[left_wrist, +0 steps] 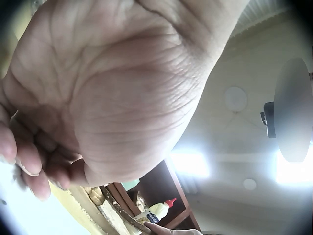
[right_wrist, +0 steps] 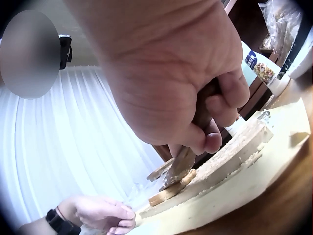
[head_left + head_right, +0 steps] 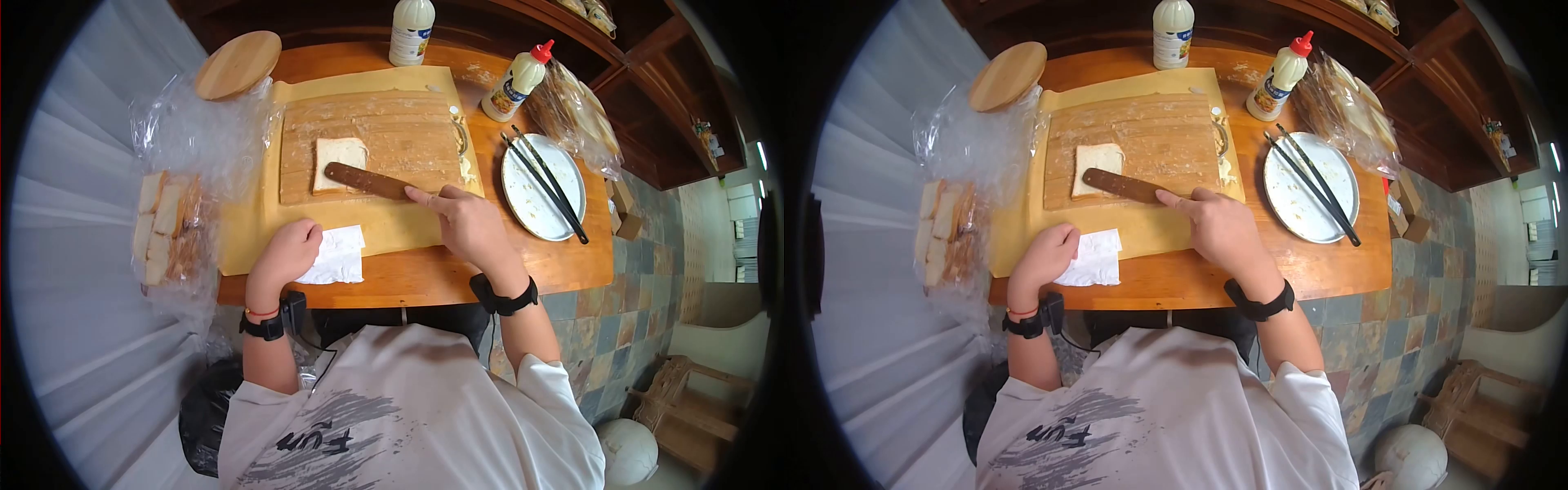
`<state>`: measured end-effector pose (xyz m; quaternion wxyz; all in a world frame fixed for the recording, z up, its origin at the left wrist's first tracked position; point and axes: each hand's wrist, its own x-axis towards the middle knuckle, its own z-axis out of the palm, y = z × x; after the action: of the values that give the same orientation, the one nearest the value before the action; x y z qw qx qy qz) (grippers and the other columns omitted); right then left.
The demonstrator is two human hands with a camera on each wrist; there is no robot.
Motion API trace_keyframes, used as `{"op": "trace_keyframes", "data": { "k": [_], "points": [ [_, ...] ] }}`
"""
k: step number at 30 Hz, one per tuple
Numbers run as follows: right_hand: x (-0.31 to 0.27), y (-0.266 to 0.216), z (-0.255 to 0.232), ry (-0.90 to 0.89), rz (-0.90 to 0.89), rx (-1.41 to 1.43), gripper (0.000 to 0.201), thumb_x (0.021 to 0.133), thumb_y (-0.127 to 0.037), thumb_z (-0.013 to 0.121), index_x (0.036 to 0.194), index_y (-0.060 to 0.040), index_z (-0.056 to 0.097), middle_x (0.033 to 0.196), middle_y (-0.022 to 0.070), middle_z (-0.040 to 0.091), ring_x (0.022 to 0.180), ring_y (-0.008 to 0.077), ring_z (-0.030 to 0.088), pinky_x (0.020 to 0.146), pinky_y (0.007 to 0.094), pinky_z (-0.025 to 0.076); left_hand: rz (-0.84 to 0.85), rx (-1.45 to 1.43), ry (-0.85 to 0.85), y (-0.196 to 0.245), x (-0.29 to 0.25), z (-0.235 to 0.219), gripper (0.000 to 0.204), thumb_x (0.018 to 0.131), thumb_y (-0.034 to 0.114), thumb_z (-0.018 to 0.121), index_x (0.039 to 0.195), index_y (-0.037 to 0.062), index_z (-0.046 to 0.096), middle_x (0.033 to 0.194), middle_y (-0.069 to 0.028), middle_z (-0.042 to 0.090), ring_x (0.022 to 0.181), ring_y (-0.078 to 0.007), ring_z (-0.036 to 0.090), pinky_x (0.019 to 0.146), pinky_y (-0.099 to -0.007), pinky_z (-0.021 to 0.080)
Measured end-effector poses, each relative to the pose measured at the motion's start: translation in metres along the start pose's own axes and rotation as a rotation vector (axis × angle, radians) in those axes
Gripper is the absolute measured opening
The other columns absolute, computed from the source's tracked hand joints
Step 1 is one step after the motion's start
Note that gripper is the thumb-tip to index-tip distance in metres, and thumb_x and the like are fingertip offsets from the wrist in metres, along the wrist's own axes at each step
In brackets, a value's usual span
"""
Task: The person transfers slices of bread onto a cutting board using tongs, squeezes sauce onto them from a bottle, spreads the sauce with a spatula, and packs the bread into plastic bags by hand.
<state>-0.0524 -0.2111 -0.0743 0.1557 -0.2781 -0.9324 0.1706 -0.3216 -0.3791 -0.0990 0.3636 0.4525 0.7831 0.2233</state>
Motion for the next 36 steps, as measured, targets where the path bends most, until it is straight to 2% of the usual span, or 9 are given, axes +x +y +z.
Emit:
{"op": "trace_keyframes", "data": {
  "k": [3,7,10,12,15,19,21,25,36],
  "points": [
    [0.002,0.009,-0.007,0.057,0.064,-0.077,0.061,0.080,0.002,0.057,0.132,-0.0256,0.073,0.083,0.0100,0.066,0.074,0.0331,0.069,0.066,0.0424,0.056,0.011,0.058,0.019,-0.005,0.001,0.003,0.032,0.104,0.022,0.050,0.085,-0.0024,0.061,0.072,-0.0125,0.063,0.066,-0.0229,0.060,0.065,-0.0380,0.049],
    [0.007,0.012,-0.012,0.060,0.103,-0.038,0.060,0.083,0.003,0.057,0.133,-0.0255,0.073,0.088,0.0115,0.068,0.073,0.0343,0.067,0.068,0.0414,0.056,0.044,0.062,0.046,-0.010,0.003,0.007,0.031,0.103,0.022,0.053,0.085,-0.0024,0.061,0.071,-0.0129,0.063,0.066,-0.0225,0.060,0.065,-0.0383,0.049],
    [0.011,0.003,-0.005,0.055,0.043,-0.001,0.060,0.083,0.003,0.056,0.133,-0.0258,0.073,0.087,0.0118,0.067,0.073,0.0340,0.067,0.068,0.0415,0.056,0.015,-0.005,0.044,-0.007,0.002,0.008,0.026,0.100,0.019,0.059,0.093,-0.0059,0.062,0.083,-0.0254,0.066,0.074,-0.0380,0.065,0.070,-0.0440,0.052],
    [0.013,-0.001,0.000,0.030,0.020,-0.003,0.061,0.083,0.003,0.056,0.133,-0.0260,0.073,0.087,0.0120,0.067,0.073,0.0339,0.067,0.068,0.0416,0.056,0.083,-0.010,0.081,-0.017,0.004,0.011,0.019,0.099,0.015,0.060,0.091,-0.0019,0.060,0.074,-0.0107,0.064,0.066,-0.0182,0.061,0.063,-0.0353,0.050],
    [0.015,0.004,0.004,0.045,-0.037,-0.057,0.061,0.082,0.004,0.056,0.133,-0.0265,0.073,0.085,0.0113,0.066,0.072,0.0338,0.066,0.067,0.0419,0.055,0.095,-0.017,0.052,-0.020,0.004,0.010,0.015,0.099,0.013,0.060,0.093,-0.0005,0.059,0.074,-0.0085,0.064,0.067,-0.0165,0.061,0.063,-0.0339,0.049],
    [0.009,0.016,-0.007,0.071,0.091,-0.107,0.061,0.082,0.003,0.057,0.133,-0.0266,0.073,0.084,0.0105,0.066,0.072,0.0335,0.066,0.066,0.0419,0.055,0.095,-0.037,0.075,-0.022,0.004,0.010,0.015,0.100,0.014,0.057,0.093,0.0005,0.059,0.074,-0.0074,0.063,0.067,-0.0159,0.060,0.063,-0.0334,0.049],
    [0.004,0.024,-0.012,0.093,0.170,-0.139,0.056,0.087,0.001,0.058,0.134,-0.0268,0.072,0.084,0.0108,0.065,0.073,0.0334,0.066,0.066,0.0417,0.054,0.025,-0.045,0.045,-0.014,0.004,0.007,0.017,0.098,0.014,0.059,0.093,-0.0028,0.060,0.078,-0.0195,0.065,0.070,-0.0306,0.063,0.067,-0.0406,0.051],
    [-0.006,0.039,-0.018,0.133,0.313,-0.115,0.045,0.097,-0.006,0.058,0.137,-0.0243,0.070,0.085,0.0124,0.066,0.074,0.0346,0.066,0.067,0.0425,0.053,0.016,-0.075,0.024,-0.011,0.005,0.007,0.018,0.099,0.014,0.057,0.093,-0.0026,0.059,0.076,-0.0186,0.063,0.068,-0.0292,0.062,0.066,-0.0396,0.050],
    [-0.034,0.066,-0.006,0.169,0.349,-0.078,0.045,0.095,-0.008,0.060,0.136,-0.0228,0.070,0.082,0.0135,0.065,0.077,0.0347,0.067,0.070,0.0452,0.055,0.044,-0.031,0.040,-0.012,0.005,0.007,0.015,0.096,0.011,0.064,0.093,-0.0032,0.058,0.079,-0.0167,0.065,0.071,-0.0261,0.062,0.067,-0.0383,0.051]
  ]
}}
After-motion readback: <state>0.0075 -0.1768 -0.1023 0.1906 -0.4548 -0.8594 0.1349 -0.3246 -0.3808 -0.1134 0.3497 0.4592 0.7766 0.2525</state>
